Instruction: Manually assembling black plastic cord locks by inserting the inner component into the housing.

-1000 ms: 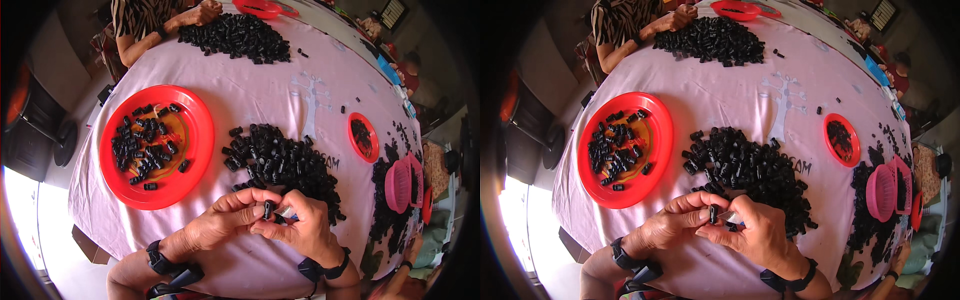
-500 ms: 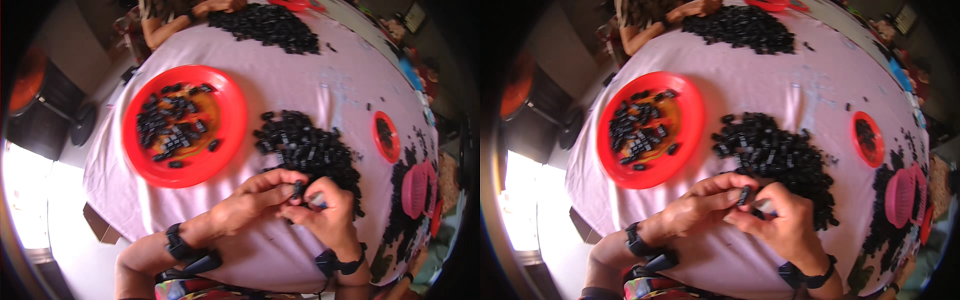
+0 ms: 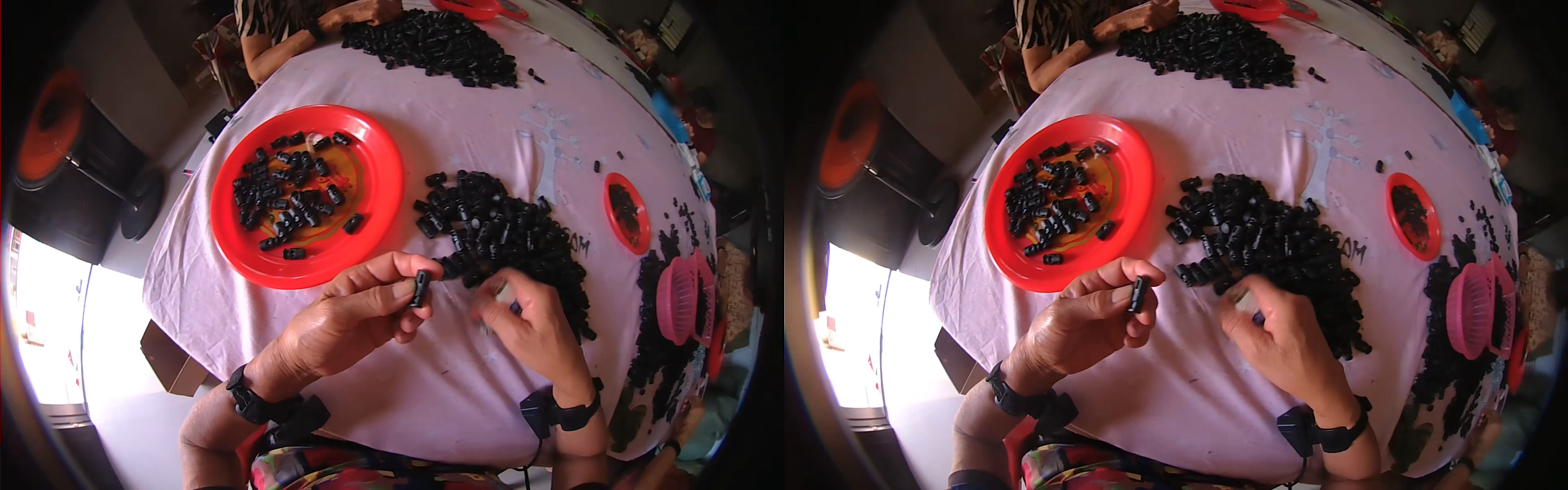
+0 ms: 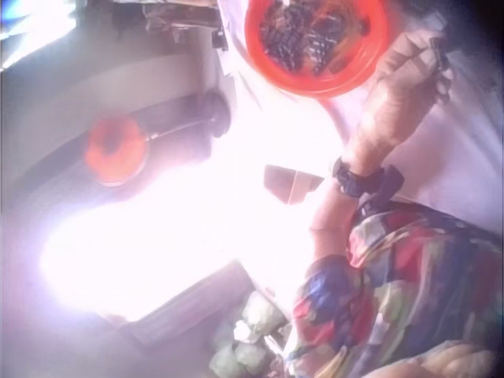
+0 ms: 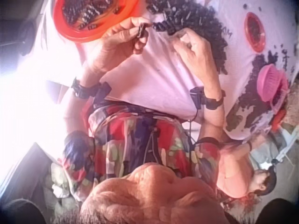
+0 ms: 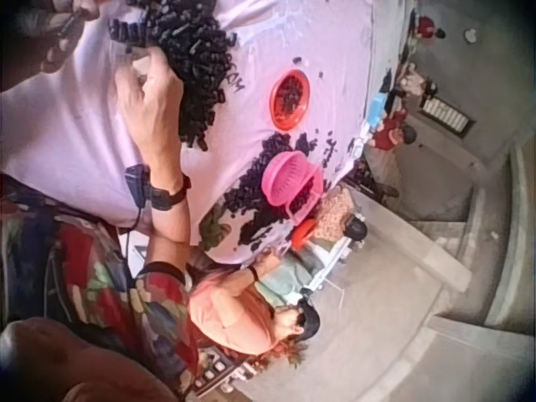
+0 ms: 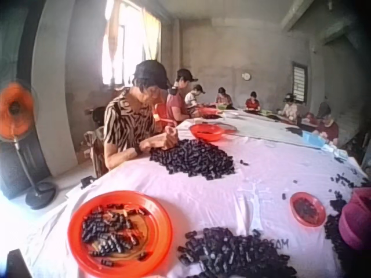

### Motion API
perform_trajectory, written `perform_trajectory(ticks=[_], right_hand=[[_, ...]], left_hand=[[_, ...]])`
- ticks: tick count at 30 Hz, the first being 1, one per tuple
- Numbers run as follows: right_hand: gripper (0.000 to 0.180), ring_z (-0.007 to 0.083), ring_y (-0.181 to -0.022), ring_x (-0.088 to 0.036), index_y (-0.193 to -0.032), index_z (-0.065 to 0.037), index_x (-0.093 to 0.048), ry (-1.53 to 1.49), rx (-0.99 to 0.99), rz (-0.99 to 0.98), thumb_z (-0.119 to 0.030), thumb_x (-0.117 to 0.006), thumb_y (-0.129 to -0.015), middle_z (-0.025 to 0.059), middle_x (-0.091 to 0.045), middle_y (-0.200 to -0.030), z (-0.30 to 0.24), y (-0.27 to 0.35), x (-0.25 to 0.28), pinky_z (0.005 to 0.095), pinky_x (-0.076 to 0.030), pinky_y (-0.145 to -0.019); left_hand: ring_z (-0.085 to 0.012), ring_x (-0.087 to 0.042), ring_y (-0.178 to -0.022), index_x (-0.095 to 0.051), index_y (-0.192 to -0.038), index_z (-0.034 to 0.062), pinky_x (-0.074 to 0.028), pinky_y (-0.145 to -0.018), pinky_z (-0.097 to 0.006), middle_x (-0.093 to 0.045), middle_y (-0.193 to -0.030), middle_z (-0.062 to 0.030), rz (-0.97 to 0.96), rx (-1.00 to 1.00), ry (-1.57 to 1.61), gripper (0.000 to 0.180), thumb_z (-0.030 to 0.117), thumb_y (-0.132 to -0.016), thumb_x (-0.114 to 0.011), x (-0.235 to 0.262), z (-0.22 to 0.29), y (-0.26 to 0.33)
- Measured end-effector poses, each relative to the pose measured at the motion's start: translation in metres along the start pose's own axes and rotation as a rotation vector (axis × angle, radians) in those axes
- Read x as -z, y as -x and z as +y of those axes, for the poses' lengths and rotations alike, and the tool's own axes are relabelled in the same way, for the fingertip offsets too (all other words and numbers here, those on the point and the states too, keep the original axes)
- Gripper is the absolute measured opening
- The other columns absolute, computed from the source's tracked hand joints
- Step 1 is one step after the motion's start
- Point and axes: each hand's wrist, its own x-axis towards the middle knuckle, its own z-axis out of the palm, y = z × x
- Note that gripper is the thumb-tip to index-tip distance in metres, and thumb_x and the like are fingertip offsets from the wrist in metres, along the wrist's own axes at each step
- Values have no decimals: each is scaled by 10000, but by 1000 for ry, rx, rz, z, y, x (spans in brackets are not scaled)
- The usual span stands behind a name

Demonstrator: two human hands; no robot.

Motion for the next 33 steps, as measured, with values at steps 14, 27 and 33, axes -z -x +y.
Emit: perform_trajectory(ticks=[14, 27, 33], right_hand=[[371, 89, -530, -585, -779, -31, -546, 101, 66, -26, -266, -825, -712, 81, -615, -619, -3, -6, 18, 249, -461, -486], [387, 199, -551, -639, -754, -37, -563, 202, 215, 61, -297, -838, -673, 82, -638, -673, 8, -6, 7, 292, -494, -481], [403, 202, -541, -630, -757, -37, -566, 194, 180, 69, -330, -831, -674, 79, -629, -655, 8, -7, 6, 296, -488, -477]], left_hand=[[-57, -515, -844, -498, -1279, 85, -433, -772, -224, -558, -962, 16, -141, 219, 69, 327, 197, -972, -508, 1, -29, -57], [-84, -539, -1014, -466, -1307, 62, -435, -915, -266, -565, -1175, -24, -202, 237, 111, 346, 172, -979, -484, 2, -35, -57], [-93, -539, -1039, -463, -1311, 56, -433, -934, -278, -567, -1176, -27, -196, 242, 108, 355, 170, -976, -490, 2, -34, -59]])
